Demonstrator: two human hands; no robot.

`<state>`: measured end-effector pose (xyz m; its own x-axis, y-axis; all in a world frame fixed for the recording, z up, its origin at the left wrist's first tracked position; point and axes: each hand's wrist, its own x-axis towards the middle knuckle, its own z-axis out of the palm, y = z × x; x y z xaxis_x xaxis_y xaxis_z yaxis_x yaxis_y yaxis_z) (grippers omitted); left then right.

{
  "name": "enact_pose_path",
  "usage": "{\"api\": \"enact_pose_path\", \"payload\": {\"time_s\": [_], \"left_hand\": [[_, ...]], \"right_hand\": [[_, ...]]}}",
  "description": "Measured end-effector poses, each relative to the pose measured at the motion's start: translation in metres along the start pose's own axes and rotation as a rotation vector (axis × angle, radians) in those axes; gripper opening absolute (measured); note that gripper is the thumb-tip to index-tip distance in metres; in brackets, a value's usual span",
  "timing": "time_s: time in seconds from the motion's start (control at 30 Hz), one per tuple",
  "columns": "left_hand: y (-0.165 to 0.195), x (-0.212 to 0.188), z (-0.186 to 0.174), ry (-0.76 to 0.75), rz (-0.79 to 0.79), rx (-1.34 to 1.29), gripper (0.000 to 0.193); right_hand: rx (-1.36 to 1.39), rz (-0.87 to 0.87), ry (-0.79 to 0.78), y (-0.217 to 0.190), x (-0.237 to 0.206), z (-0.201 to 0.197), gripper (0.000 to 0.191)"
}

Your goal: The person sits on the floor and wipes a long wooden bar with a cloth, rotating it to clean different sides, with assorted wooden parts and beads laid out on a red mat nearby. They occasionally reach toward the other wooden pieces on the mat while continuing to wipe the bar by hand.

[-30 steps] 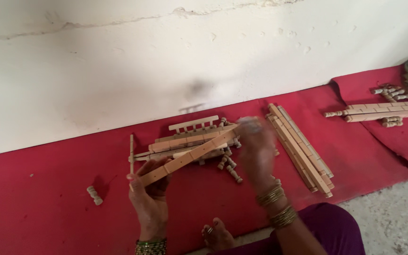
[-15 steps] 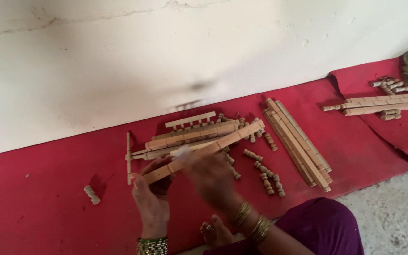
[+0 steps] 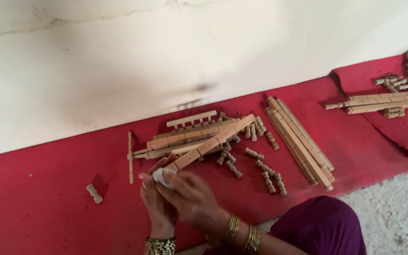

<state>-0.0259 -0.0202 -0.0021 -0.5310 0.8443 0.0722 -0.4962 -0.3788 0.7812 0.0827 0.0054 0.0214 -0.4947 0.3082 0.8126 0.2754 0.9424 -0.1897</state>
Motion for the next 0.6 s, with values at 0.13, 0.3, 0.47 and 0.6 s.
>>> {"api": "enact_pose_path", "payload": {"time_s": [0.13,0.3,0.47,0.6], "left_hand": [[0.003,0.004,-0.006,0.008,0.005,-0.017,0.068],[0.015,0.011,-0.013,-0.063,0.07,-0.093,0.064],[0.013,0.013,-0.01,-0.077,0.038,-0.254,0.063],[0.015,0.016,-0.01,0.049,-0.245,-0.104,0.066]], "right_hand": [[-0.221,0.145,-0.002,0.046,0.0,-0.019,0.037],[-0.265,0.605,0.162,0.133,0.005,-0.076,0.025],[0.513,1.013,0.273,0.158,-0.014,-0.097,0.028],[0.455,0.815,0.444,0.154,-0.027,-0.09,0.025]]}}
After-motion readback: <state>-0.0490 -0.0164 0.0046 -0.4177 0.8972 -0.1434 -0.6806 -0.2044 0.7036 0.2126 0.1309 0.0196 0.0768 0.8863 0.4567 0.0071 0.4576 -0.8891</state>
